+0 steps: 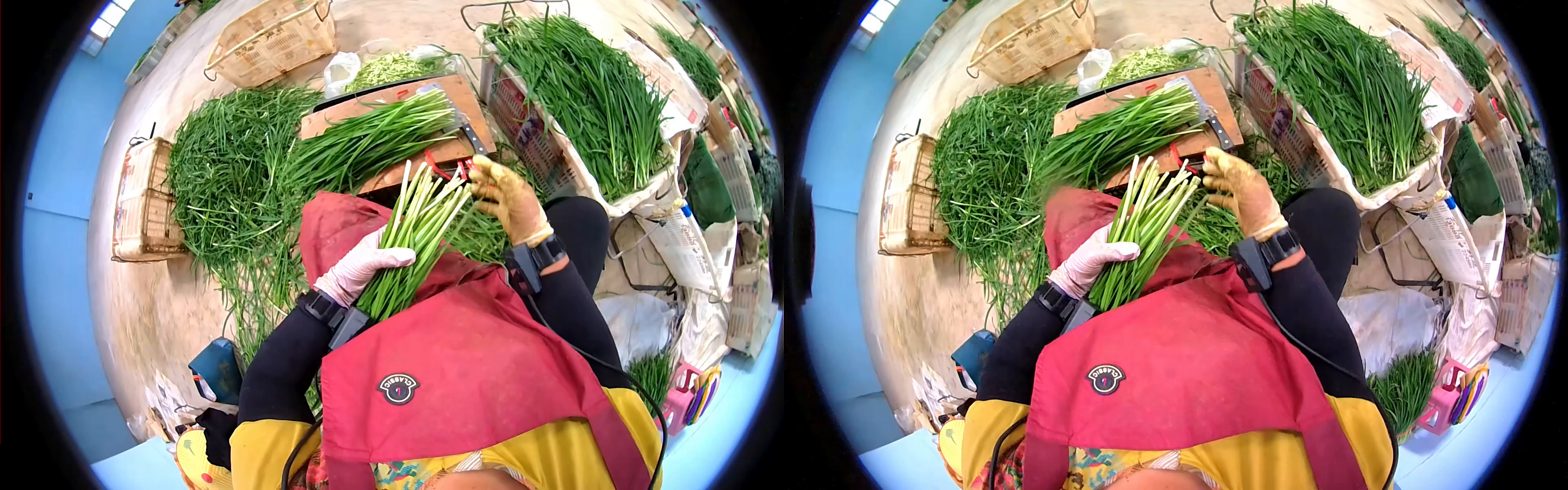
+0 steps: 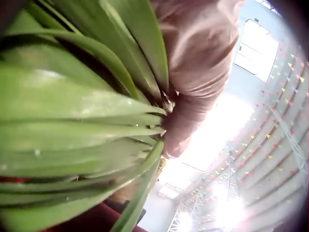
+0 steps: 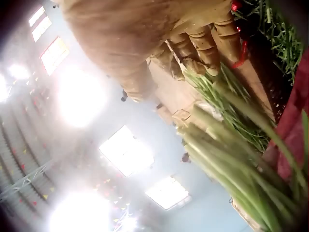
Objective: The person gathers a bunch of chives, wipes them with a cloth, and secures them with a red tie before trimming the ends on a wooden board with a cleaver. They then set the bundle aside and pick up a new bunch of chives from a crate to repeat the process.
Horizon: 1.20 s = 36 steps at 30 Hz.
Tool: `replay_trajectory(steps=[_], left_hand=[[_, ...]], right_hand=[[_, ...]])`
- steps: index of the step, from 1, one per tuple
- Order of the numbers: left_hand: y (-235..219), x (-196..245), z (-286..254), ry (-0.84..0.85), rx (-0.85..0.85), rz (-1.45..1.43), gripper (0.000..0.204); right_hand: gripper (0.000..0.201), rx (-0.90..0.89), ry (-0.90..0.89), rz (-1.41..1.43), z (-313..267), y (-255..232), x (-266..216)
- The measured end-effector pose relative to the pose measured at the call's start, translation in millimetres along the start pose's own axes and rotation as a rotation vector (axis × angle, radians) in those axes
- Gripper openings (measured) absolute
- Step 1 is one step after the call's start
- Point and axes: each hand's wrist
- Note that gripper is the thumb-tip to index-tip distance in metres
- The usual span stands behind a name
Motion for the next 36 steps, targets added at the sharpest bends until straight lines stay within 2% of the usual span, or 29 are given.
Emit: replay_trajectory(steps=[2, 3, 5, 6, 8, 9, 11, 15, 17, 18, 19, 20, 22, 26, 30, 32, 36], left_hand=[[11, 4, 1, 0.061, 0.059, 0.098, 0.063], [18, 4, 1, 0.060, 0.049, 0.082, 0.063], [29, 7, -1, 0.133, 0.091, 0.023, 0.055], [30, 6, -2, 0.129, 0.088, 0.020, 0.055], [27, 6, -4, -0.026, 0.118, 0.031, 0.050], [23, 8, -4, -0.019, 0.123, 0.040, 0.050], [15, 12, -3, -0.094, 0.169, 0.206, 0.045], [22, 18, 3, 0.008, 0.207, 0.434, 0.041], [17, 17, 4, 0.023, 0.192, 0.362, 0.039], [13, 19, 2, -0.021, 0.182, 0.209, 0.039], [8, 22, 1, -0.066, 0.173, 0.055, 0.039], [1, 18, 2, -0.078, 0.213, 0.038, 0.040], [3, 21, 0, -0.048, 0.189, 0.038, 0.039], [-3, 10, 6, -0.011, 0.216, 0.073, 0.039], [-1, 12, 4, 0.024, 0.215, 0.084, 0.038], [-5, 15, 4, 0.052, 0.190, 0.175, 0.038], [-7, 18, 3, 0.006, 0.212, 0.108, 0.035]], right_hand=[[0.059, -0.037, 0.172, 0.076, -12, 8, 11], [0.058, -0.129, 0.248, 0.013, -27, 34, -6], [0.056, -0.216, 0.197, 0.090, -24, 38, 37], [0.053, -0.228, 0.126, 0.200, -27, 53, 38], [0.045, -0.270, -0.045, 0.327, -22, 72, 35], [0.041, -0.247, -0.081, 0.255, -17, 76, 34], [0.040, -0.258, -0.066, 0.230, -13, 75, 36], [0.041, -0.298, -0.046, 0.249, -13, 75, 29], [0.045, -0.338, 0.009, 0.250, -10, 68, 32], [0.046, -0.276, 0.080, 0.252, -12, 64, 30], [0.046, -0.275, 0.078, 0.252, -14, 63, 31], [0.044, -0.259, 0.091, 0.301, -15, 62, 31], [0.048, -0.220, 0.140, 0.330, -20, 62, 26], [0.049, -0.267, 0.093, 0.394, -13, 61, 39], [0.033, -0.127, 0.105, 0.391, -10, 69, 42], [0.033, -0.137, 0.109, 0.361, -11, 69, 40], [0.037, -0.163, 0.101, 0.357, -14, 68, 38]])
Point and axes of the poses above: each hand's wrist, its own z-axis towards the middle knuckle, its own y-axis out of the palm, x = y × z, and after that the axes turned 1 degree about -z, right-handed
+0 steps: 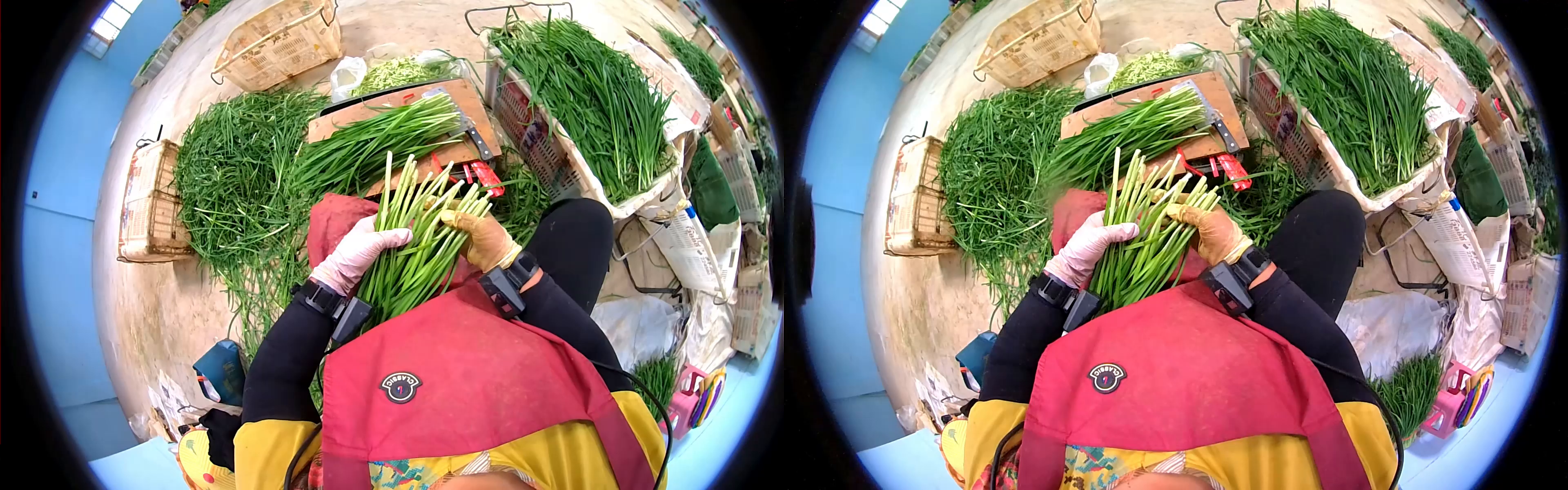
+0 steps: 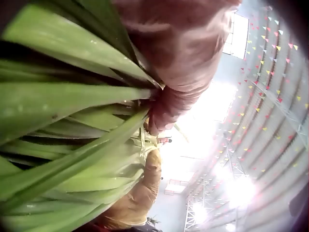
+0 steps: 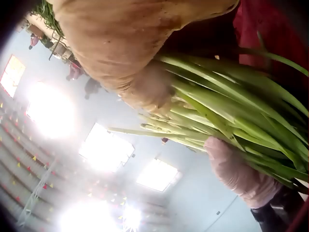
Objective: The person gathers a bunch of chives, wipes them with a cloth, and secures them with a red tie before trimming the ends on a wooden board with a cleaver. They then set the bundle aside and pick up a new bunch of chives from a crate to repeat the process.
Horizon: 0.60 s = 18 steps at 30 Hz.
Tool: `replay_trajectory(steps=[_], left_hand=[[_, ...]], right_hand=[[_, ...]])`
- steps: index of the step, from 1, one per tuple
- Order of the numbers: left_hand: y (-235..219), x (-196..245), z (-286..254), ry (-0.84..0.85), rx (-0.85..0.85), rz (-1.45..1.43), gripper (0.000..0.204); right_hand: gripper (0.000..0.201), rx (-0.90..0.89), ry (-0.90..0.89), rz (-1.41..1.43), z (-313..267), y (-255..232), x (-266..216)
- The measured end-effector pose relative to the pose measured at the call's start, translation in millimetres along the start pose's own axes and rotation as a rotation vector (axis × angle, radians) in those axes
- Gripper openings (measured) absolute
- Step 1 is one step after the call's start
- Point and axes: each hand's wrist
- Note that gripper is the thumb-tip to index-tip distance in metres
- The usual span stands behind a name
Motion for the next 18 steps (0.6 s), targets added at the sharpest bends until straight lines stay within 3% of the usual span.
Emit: replay_trajectory(steps=[3, 7, 10, 13, 16, 17, 18], left_hand=[[7, 5, -3, -0.041, -0.001, 0.007, 0.035], [-2, 4, -5, -0.072, -0.056, 0.085, 0.043], [9, -1, -16, -0.100, -0.182, -0.142, 0.067], [13, -27, -17, -0.018, -0.256, -0.335, 0.065], [-5, -60, -10, 0.025, -0.243, -0.412, 0.056], [-9, -65, -10, 0.074, -0.242, -0.452, 0.053], [1, -54, -16, 0.018, -0.157, -0.434, 0.047]], right_hand=[[0.045, -0.061, -0.105, 0.018, -4, 8, -4], [0.040, -0.100, -0.004, 0.045, -7, 13, -11], [0.044, -0.193, 0.001, 0.162, -5, 6, -7], [0.046, -0.083, -0.003, 0.053, -7, 4, -8], [0.056, 0.021, -0.153, -0.034, -1, -16, -14], [0.056, 0.228, -0.314, -0.333, 1, -20, -23], [0.052, 0.244, -0.421, -0.486, -5, -14, -37]])
Point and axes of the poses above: each hand's wrist, its own z-axis towards the middle knuckle, its own y-axis out of the palm, x = y × z, and after that the axes turned 1 degree about -z, right-handed
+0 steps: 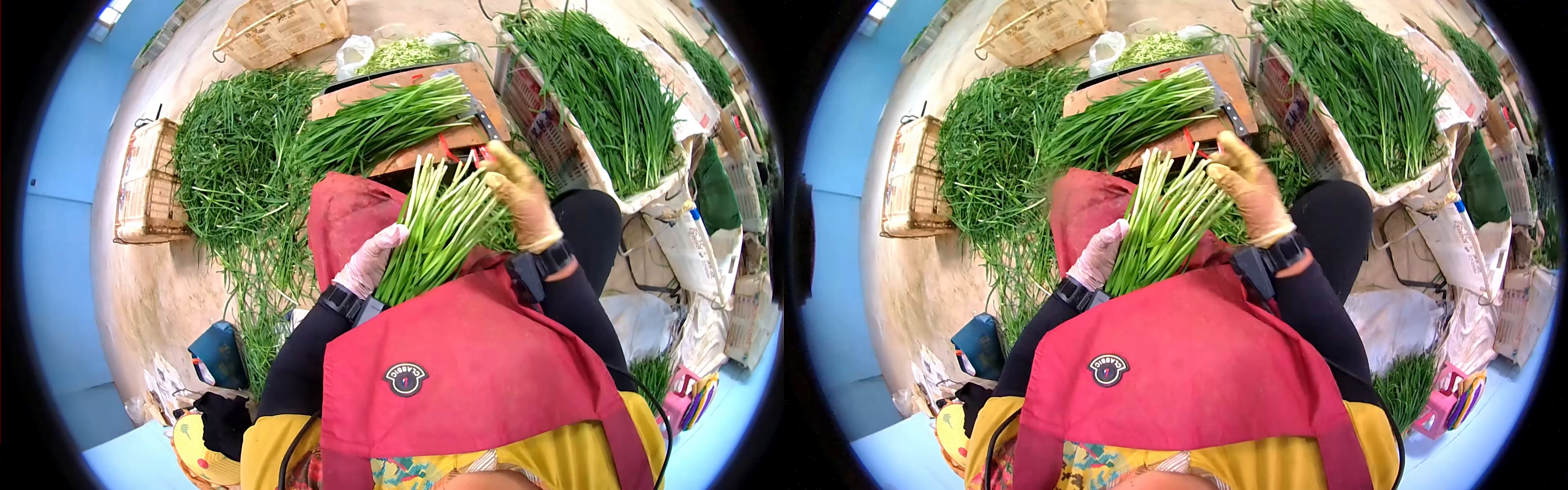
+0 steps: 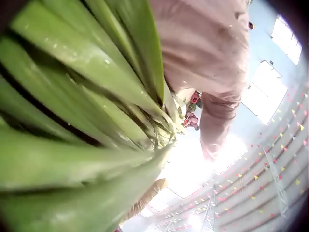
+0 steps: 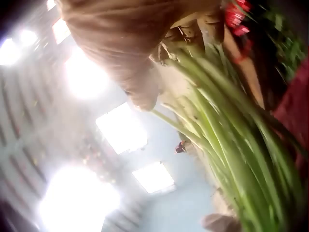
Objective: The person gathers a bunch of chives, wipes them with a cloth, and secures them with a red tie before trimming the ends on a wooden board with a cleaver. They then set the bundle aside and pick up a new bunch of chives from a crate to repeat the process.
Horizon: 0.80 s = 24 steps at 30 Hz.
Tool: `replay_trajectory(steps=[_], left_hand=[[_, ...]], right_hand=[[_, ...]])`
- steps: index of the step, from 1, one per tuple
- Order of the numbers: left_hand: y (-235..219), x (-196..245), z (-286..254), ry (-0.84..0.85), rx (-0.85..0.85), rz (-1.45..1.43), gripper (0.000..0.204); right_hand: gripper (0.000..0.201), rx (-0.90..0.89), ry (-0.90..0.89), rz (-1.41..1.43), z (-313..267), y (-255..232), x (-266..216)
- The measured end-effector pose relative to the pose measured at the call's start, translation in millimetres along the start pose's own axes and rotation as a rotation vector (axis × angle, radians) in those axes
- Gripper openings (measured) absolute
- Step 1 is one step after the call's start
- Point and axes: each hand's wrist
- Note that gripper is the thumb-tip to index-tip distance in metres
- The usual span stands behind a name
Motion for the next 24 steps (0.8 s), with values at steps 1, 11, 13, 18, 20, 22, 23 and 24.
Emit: replay_trajectory(steps=[1, 11, 13, 18, 20, 22, 23, 24], left_hand=[[-3, 0, 0, 0.009, 0.005, -0.002, 0.047], [10, -1, -3, 0.029, 0.002, -0.066, 0.043], [1, -5, -4, 0.007, 0.037, -0.048, 0.043], [-15, -14, 0, 0.082, 0.081, -0.087, 0.047], [-17, -16, 0, 0.070, 0.078, -0.103, 0.047], [-12, -11, 0, 0.054, 0.024, -0.137, 0.049], [-9, -10, -1, 0.037, -0.032, -0.173, 0.052], [-7, -10, -1, 0.036, -0.032, -0.175, 0.052]], right_hand=[[0.048, 0.015, -0.120, -0.138, -4, 0, -22], [0.038, -0.650, -0.247, -1.166, -24, 57, -45], [0.034, -0.681, -0.229, -1.146, -23, 58, -36], [0.038, -0.630, -0.355, -1.143, -23, 57, -27], [0.035, -0.627, -0.296, -1.096, -24, 54, -25], [0.033, -0.649, -0.283, -1.007, -22, 52, -24], [0.031, -0.669, -0.270, -0.919, -22, 50, -24], [0.026, -0.652, -0.231, -0.849, -22, 50, -25]])
Point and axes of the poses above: each hand's wrist, its own z-axis towards the middle knuckle, its own y-axis out of the palm, x = y × z, and after that the axes turned 1 degree about -z, right-handed
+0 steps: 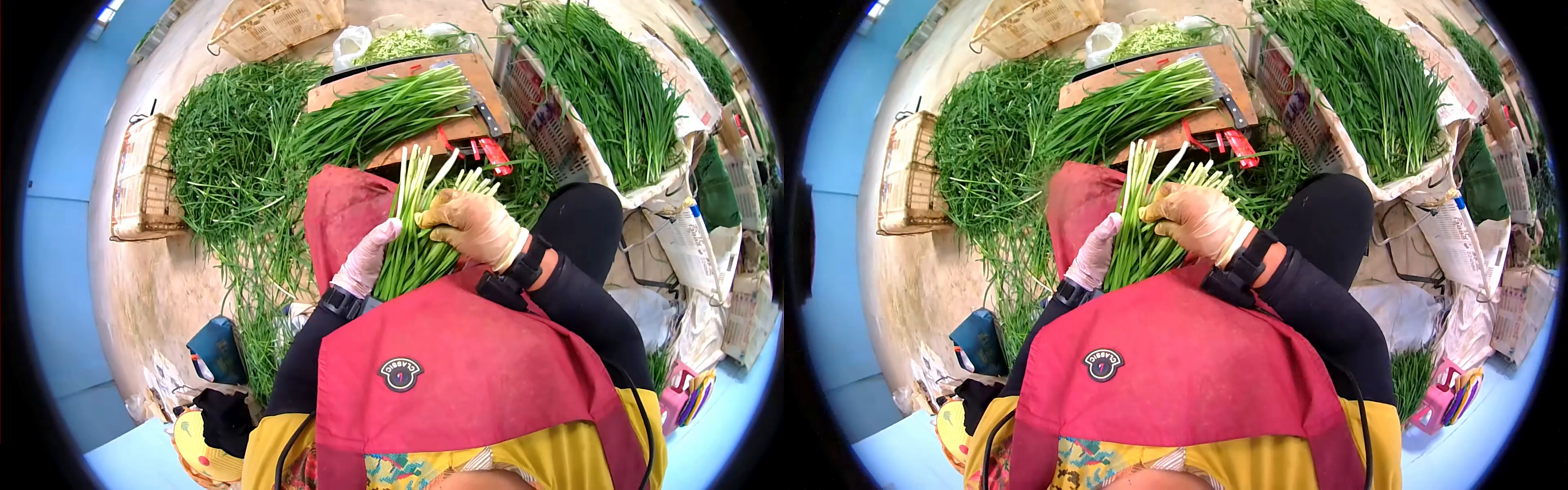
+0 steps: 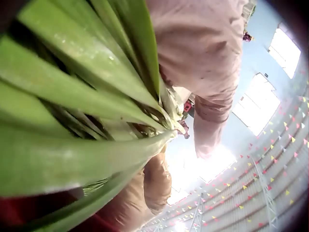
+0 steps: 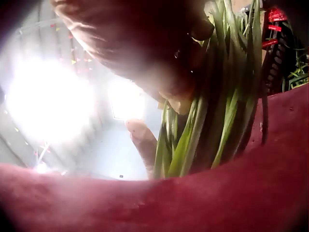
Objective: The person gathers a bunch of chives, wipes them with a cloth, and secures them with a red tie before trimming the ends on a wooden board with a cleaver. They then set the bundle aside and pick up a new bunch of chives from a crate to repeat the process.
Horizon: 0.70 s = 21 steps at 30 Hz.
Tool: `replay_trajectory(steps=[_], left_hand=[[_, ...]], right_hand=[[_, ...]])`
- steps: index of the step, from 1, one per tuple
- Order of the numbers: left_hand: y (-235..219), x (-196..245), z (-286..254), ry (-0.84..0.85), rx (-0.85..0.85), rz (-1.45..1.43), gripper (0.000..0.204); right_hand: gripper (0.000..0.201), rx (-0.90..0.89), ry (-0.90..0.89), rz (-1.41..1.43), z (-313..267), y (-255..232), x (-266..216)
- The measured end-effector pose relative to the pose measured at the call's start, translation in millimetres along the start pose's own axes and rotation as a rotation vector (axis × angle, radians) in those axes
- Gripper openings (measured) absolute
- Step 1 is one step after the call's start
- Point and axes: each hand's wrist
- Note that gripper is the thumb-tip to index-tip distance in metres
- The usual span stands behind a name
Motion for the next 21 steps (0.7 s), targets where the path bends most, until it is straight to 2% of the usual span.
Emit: replay_trajectory(steps=[3, 4, 5, 7, 9, 10, 13, 16, 19, 21], left_hand=[[7, 1, -1, -0.050, 0.054, 0.051, 0.062], [14, 3, -2, -0.040, 0.040, 0.087, 0.064], [18, 3, -2, -0.032, 0.026, 0.124, 0.067], [24, 2, 1, -0.039, 0.042, 0.080, 0.071], [36, 3, 5, -0.034, 0.037, 0.347, 0.072], [44, 4, 6, -0.041, 0.075, 0.352, 0.068], [36, 3, 7, -0.021, 0.104, 0.429, 0.064], [29, 4, 7, -0.036, 0.104, 0.420, 0.070], [30, 5, 6, -0.034, 0.116, 0.442, 0.070], [31, 6, 6, -0.030, 0.112, 0.439, 0.066]], right_hand=[[0.025, 0.020, -0.038, 0.125, -1, 5, 16], [0.023, 0.043, -0.101, 0.340, 2, 6, 26], [0.024, 0.042, -0.124, 0.310, 2, 6, 36], [0.020, 0.126, 0.126, 0.567, 1, 5, 25], [0.019, 0.112, 0.426, 0.865, 3, -13, 18], [0.020, 0.204, 0.439, 0.924, 6, -17, 14], [0.026, 0.397, 0.354, 1.072, 4, -33, 38], [0.024, 0.671, 0.299, 1.110, -2, -67, 67], [0.028, 0.815, 0.117, 1.118, -27, -112, 94], [0.041, 0.873, 0.209, 0.971, -53, -133, 99]])
Point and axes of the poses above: each hand's wrist, its own z-axis towards the middle knuckle, its own y-axis out of the palm, x = y × z, and after that the axes turned 1 degree about -z, right-handed
